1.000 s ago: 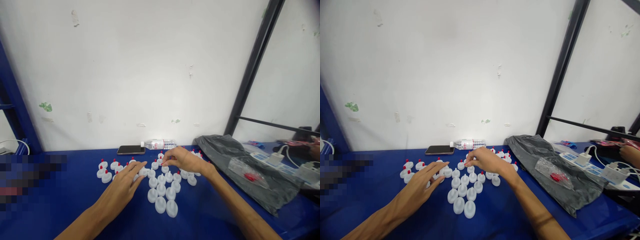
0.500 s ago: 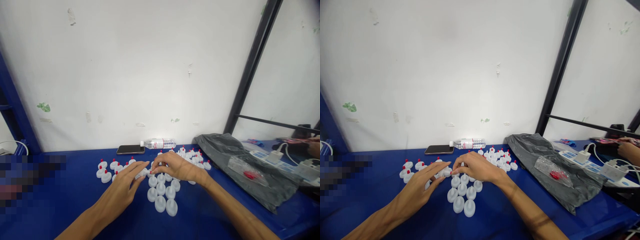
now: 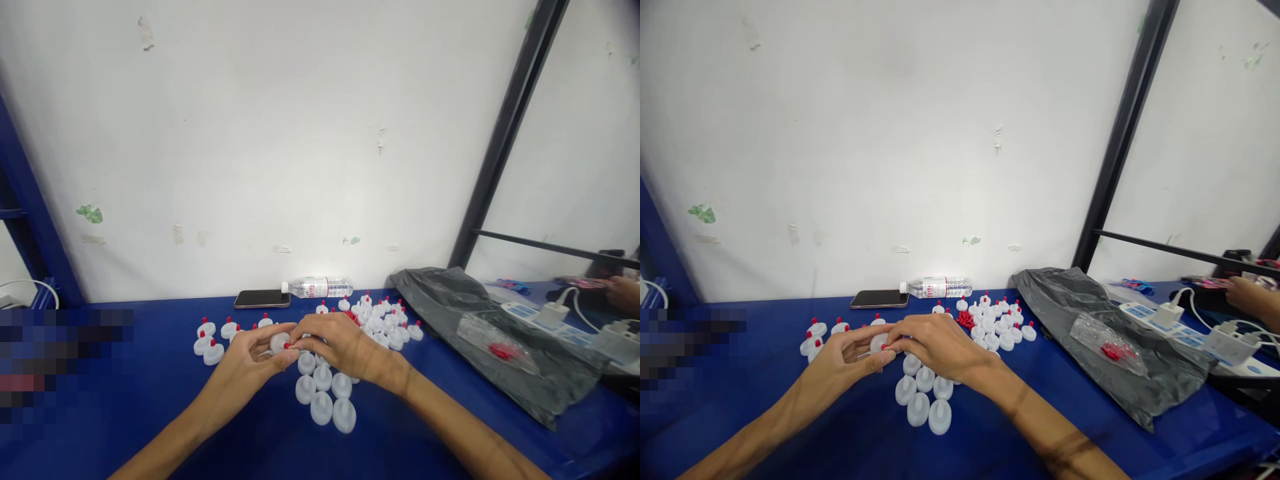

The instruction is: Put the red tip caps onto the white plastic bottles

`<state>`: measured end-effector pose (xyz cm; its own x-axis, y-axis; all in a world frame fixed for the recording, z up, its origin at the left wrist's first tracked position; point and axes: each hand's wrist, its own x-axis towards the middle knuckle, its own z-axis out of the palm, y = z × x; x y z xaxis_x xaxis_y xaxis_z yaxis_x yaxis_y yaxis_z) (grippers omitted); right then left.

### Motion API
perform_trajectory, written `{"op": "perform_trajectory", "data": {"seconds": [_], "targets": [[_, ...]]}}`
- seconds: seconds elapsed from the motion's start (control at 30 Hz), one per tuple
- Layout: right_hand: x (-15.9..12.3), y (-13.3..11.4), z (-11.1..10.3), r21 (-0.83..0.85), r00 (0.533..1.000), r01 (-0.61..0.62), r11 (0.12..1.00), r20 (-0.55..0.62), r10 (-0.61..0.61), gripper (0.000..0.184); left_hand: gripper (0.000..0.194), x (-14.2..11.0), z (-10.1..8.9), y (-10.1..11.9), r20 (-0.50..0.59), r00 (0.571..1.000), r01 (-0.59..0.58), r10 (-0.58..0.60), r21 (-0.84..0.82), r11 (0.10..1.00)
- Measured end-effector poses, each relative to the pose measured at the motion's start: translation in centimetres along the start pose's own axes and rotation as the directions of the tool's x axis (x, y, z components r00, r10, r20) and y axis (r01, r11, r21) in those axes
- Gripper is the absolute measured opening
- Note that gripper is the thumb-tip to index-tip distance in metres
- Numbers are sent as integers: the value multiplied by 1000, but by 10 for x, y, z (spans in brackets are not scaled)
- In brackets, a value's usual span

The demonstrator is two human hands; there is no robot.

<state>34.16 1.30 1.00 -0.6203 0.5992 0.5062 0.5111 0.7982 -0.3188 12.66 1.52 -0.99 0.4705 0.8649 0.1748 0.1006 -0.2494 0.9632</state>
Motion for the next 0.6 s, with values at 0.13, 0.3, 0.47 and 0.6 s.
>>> {"op": "perform_trajectory", "data": {"seconds": [0.13, 0.3, 0.47, 0.6], "targets": [[-1, -1, -2, -16, 998, 9, 1000, 55, -8, 27, 39, 0, 1, 5, 30, 1000, 2, -4, 74, 997], [-1, -3, -1, -44, 999, -23, 999, 47, 25, 28, 34, 2, -1, 3, 29, 999, -20, 17, 118, 993], [-2, -14, -3, -16, 998, -65, 998, -25, 65, 26, 40, 3, -3, -1, 53, 999, 0, -4, 70, 998], [-2, -25, -2, -55, 997, -51, 997, 47, 53, 40, 32, 1, 0, 1, 94, 995, -26, 25, 16, 1000]]}}
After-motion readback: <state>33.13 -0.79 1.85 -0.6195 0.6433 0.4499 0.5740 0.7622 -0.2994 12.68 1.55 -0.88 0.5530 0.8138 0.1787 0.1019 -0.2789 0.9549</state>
